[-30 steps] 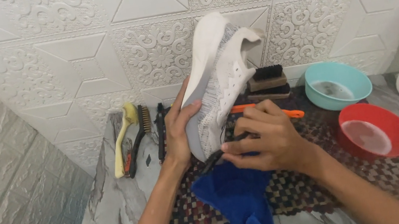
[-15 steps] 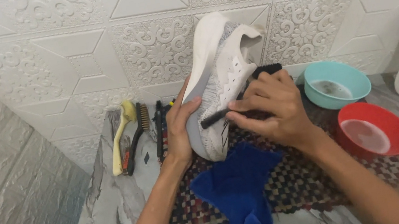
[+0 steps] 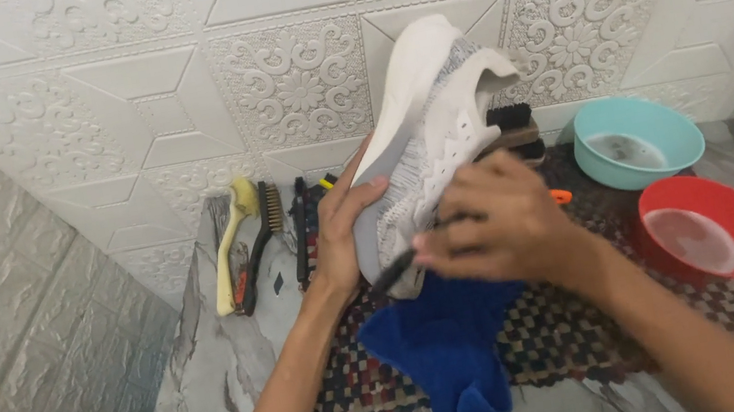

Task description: The person cleans a white sneaker by scrubbing it with a black brush and an orange brush, dipping the brushes into bowls of water, and wiping the shoe with a pink cloth. The person rotates the shoe to clean different sides and finishes by wiping the surface.

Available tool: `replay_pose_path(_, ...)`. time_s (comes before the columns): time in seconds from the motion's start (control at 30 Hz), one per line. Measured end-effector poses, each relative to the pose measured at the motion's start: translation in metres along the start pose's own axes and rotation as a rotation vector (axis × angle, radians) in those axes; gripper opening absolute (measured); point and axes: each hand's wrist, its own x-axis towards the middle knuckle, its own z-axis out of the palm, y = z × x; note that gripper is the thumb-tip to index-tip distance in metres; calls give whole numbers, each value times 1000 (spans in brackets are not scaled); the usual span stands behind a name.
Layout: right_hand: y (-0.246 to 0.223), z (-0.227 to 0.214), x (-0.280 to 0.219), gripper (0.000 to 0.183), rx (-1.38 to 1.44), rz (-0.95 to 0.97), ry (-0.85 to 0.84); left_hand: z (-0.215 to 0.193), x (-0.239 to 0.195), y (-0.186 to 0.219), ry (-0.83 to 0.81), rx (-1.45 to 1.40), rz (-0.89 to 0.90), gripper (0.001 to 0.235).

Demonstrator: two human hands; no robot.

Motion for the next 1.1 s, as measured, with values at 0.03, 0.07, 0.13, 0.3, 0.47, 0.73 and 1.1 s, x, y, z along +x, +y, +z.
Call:
replay_pose_path(0.03,5,-5,3,18,3,3,0,3,-2,5,2,2,-4,65)
replay_pose_path(0.07,10,-11,6,16,-37,13,17,7,-3,10,7,-29,7,65)
replay_pose_path(0.13,5,-10,4,15,-75,23,34,6,-3,11,14,-58,17,64)
replay_pose_path(0.3,2,-4,5,22,-3,21,-5,5,3,4,1,-72,20,64)
replay_pose_path(0.47,-8,0,-2,17,-10,95,38,7,-4,17,8,-131,33,64)
replay_pose_path(0.73,-9,4,0,18,-7,146,100,17,-6,24,119,-338,-29,68)
replay_pose_path(1.1,-41,0,12,13,72,273,88,-18,7,7,328,-614,152,63)
